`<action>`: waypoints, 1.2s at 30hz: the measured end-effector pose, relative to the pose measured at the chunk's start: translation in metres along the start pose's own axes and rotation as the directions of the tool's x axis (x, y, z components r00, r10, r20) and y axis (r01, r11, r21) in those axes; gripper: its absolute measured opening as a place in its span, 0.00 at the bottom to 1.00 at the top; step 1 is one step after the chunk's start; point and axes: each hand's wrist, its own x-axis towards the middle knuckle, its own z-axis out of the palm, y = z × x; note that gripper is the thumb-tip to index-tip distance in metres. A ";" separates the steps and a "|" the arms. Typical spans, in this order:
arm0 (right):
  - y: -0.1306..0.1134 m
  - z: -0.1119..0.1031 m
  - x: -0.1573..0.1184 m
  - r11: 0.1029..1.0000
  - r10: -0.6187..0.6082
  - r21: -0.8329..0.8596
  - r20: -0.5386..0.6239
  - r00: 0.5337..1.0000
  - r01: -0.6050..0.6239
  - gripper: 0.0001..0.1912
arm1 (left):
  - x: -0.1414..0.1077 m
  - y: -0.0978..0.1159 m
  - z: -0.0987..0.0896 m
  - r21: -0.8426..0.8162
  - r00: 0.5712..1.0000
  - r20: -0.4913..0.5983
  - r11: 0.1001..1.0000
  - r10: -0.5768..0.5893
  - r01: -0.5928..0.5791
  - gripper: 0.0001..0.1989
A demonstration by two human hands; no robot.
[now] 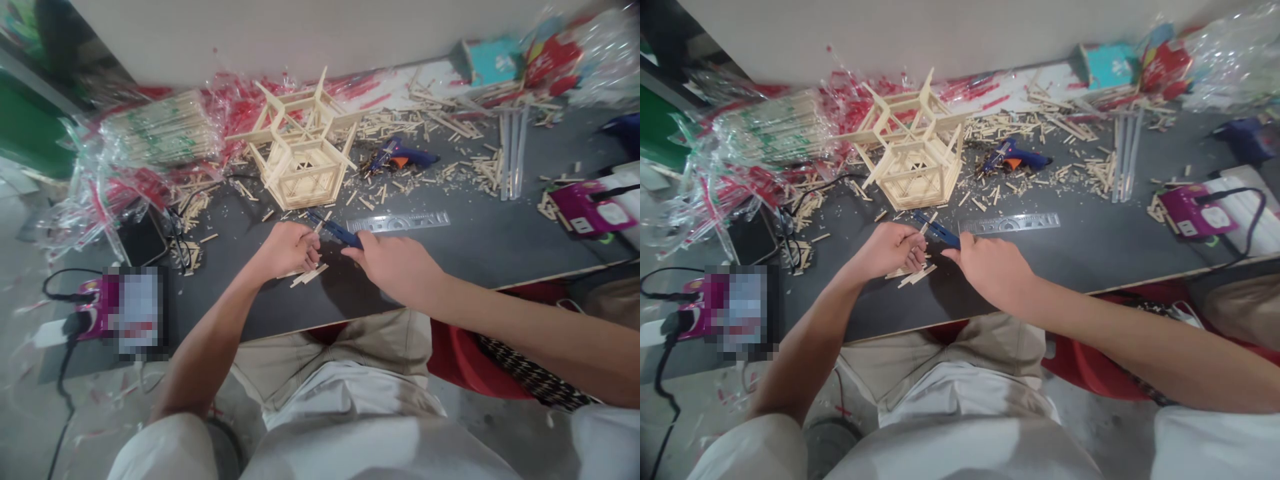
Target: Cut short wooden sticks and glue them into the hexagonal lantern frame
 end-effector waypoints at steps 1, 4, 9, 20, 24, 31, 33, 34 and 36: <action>-0.001 0.000 -0.001 1.000 0.008 0.007 0.007 1.000 -0.008 0.24 | 0.000 -0.001 0.001 -0.002 1.000 0.000 1.000 -0.002 0.002 0.19; 0.001 0.001 -0.001 0.998 0.010 0.061 -0.001 1.000 -0.010 0.24 | 0.001 -0.002 0.002 -0.007 1.000 -0.009 1.000 -0.022 0.022 0.19; 0.017 0.004 0.008 0.973 0.004 0.232 0.034 0.999 -0.012 0.33 | 0.002 -0.002 0.003 -0.026 0.999 -0.004 0.999 -0.040 0.039 0.18; 0.022 0.012 0.018 0.929 0.004 0.369 0.056 0.998 -0.025 0.37 | -0.002 0.010 0.003 -0.077 0.986 0.009 0.983 -0.167 0.168 0.20; 0.022 0.012 0.018 0.930 -0.001 0.368 0.045 0.999 -0.016 0.36 | -0.004 0.016 0.002 -0.122 0.980 0.036 0.973 -0.196 0.198 0.21; 0.023 0.014 0.023 0.940 0.007 0.340 0.042 0.999 -0.021 0.38 | -0.007 0.021 0.002 -0.143 0.978 0.055 0.968 -0.201 0.207 0.22; 0.023 0.015 0.023 0.943 0.018 0.333 0.041 0.999 -0.030 0.39 | -0.008 0.020 0.001 -0.139 0.978 0.057 0.969 -0.199 0.205 0.21; 0.024 0.015 0.023 0.944 0.019 0.328 0.039 0.999 -0.031 0.39 | -0.008 0.020 0.001 -0.137 0.979 0.058 0.970 -0.196 0.202 0.21; 0.025 0.015 0.023 0.948 0.000 0.319 0.036 0.999 -0.011 0.40 | -0.009 0.020 0.001 -0.135 0.980 0.061 0.971 -0.188 0.195 0.20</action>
